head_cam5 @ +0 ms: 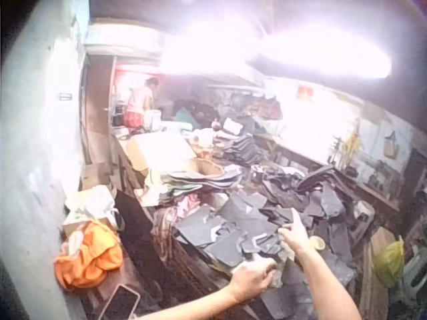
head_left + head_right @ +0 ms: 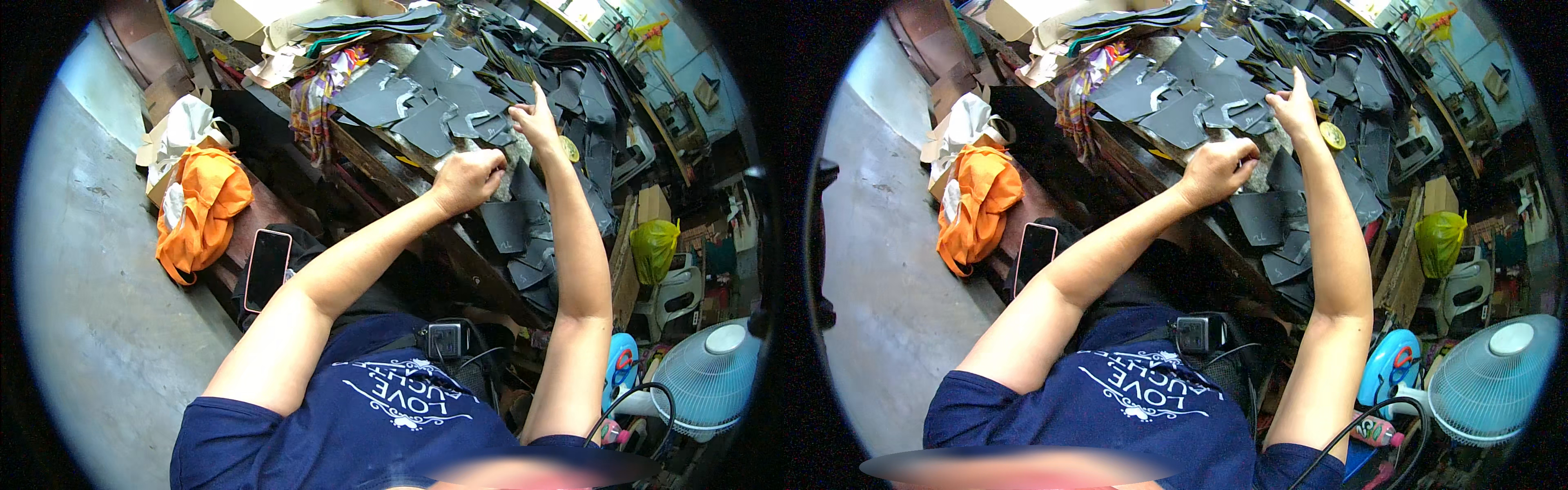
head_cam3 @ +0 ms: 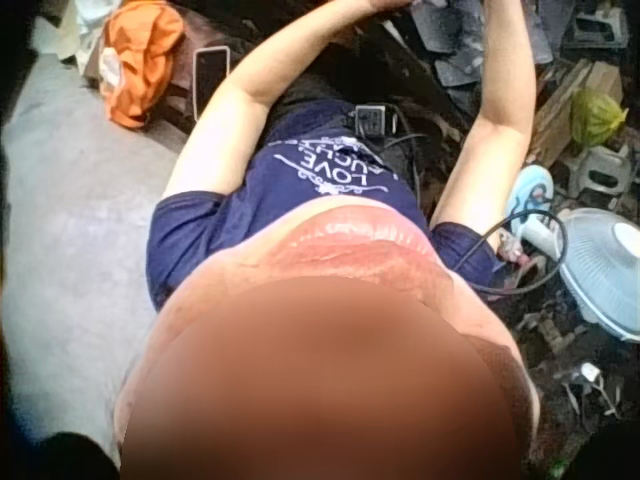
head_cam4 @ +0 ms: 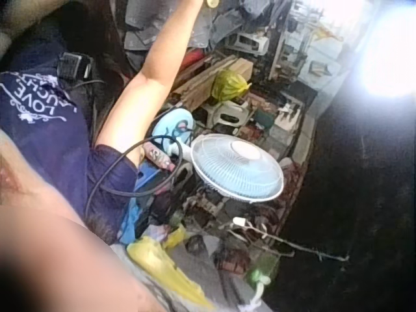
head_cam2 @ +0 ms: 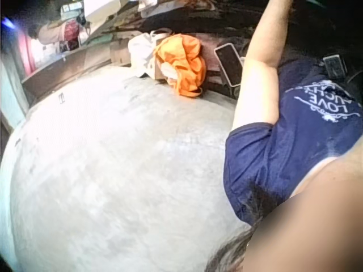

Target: The person repeatedly picks up small black rubber pieces from a cluttered table and rubs their edges with a small yellow abrasive block. The person handles the pieces one at a time, turning them over and rubbing different edges before placing them back on the table.

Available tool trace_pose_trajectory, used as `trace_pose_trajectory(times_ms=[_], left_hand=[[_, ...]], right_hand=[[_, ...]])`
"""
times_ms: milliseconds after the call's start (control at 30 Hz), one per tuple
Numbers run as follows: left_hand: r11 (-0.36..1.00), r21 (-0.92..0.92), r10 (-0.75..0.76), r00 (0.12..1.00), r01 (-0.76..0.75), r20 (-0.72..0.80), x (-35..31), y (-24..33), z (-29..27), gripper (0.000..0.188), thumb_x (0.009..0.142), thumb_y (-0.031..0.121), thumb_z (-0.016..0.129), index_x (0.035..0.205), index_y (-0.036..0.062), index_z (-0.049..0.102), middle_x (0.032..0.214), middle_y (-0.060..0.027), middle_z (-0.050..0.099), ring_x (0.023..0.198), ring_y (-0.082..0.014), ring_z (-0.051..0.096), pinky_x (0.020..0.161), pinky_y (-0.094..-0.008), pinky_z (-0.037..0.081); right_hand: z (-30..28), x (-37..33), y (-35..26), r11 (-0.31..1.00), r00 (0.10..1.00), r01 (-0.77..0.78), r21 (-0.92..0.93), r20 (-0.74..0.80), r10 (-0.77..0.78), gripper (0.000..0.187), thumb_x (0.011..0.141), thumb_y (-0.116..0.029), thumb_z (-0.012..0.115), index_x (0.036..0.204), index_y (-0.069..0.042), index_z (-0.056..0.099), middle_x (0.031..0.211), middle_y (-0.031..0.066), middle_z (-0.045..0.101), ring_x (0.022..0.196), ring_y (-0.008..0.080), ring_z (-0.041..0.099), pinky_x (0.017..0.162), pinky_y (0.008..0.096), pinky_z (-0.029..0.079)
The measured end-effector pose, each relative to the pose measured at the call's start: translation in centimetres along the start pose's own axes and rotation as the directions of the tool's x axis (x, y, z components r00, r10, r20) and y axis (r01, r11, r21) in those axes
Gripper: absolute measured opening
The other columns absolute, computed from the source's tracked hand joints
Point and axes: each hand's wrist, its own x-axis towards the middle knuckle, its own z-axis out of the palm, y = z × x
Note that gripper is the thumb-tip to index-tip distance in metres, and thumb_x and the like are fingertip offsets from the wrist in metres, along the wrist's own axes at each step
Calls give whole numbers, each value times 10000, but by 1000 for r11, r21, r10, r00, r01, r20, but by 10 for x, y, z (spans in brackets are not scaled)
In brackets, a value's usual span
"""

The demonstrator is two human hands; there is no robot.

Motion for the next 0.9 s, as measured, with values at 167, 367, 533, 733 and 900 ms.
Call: trace_pose_trajectory(times_ms=[167, 367, 533, 733, 900], left_hand=[[1000, -20, -13, 1000, 13, 15, 0, 1, -2, 135, 860, 181, 644, 918, 60, 632, 785, -155, 658, 715, -339, 654, 643, -414, 525], [999, -27, -24, 999, 25, 25, 1, 0, -2, 152, 873, 200, 634, 909, 52, 637, 789, -161, 652, 723, -347, 649, 640, -417, 520], [999, -35, 5, 1000, -5, -7, 0, 0, -1, 156, 873, 201, 636, 913, 50, 638, 796, -160, 654, 730, -343, 651, 640, -416, 519], [1000, -27, 14, 1000, -14, -14, 0, 1, -1, 152, 869, 200, 639, 904, 51, 641, 796, -158, 654, 732, -339, 653, 642, -414, 520], [1000, 2, -5, 1000, 5, 24, 0, 0, 0, 151, 871, 206, 637, 899, 57, 647, 782, -146, 652, 718, -334, 652, 632, -405, 520]], right_hand=[[8, 6, 4, 994, 998, 56, -91, -37, -59, 903, 797, -146, 738, 1536, -121, 219, 1128, 193, 670, 995, 264, 663, 889, 373, 519], [11, 18, -12, 984, 988, 138, -115, -46, -144, 892, 798, -167, 731, 1531, -104, 227, 1058, 167, 693, 938, 245, 670, 850, 366, 522], [18, 10, -29, 918, 968, 166, -359, -119, -222, 810, 809, -222, 701, 1507, -137, 297, 869, 104, 691, 809, 263, 677, 779, 404, 521], [12, 2, -32, 901, 955, 195, -388, -132, -264, 778, 809, -213, 694, 1491, -144, 326, 838, 89, 692, 804, 274, 678, 777, 409, 520], [8, 4, -21, 925, 968, 196, -326, -88, -236, 779, 814, -208, 694, 1494, -134, 321, 908, 138, 706, 866, 292, 687, 827, 393, 519]])
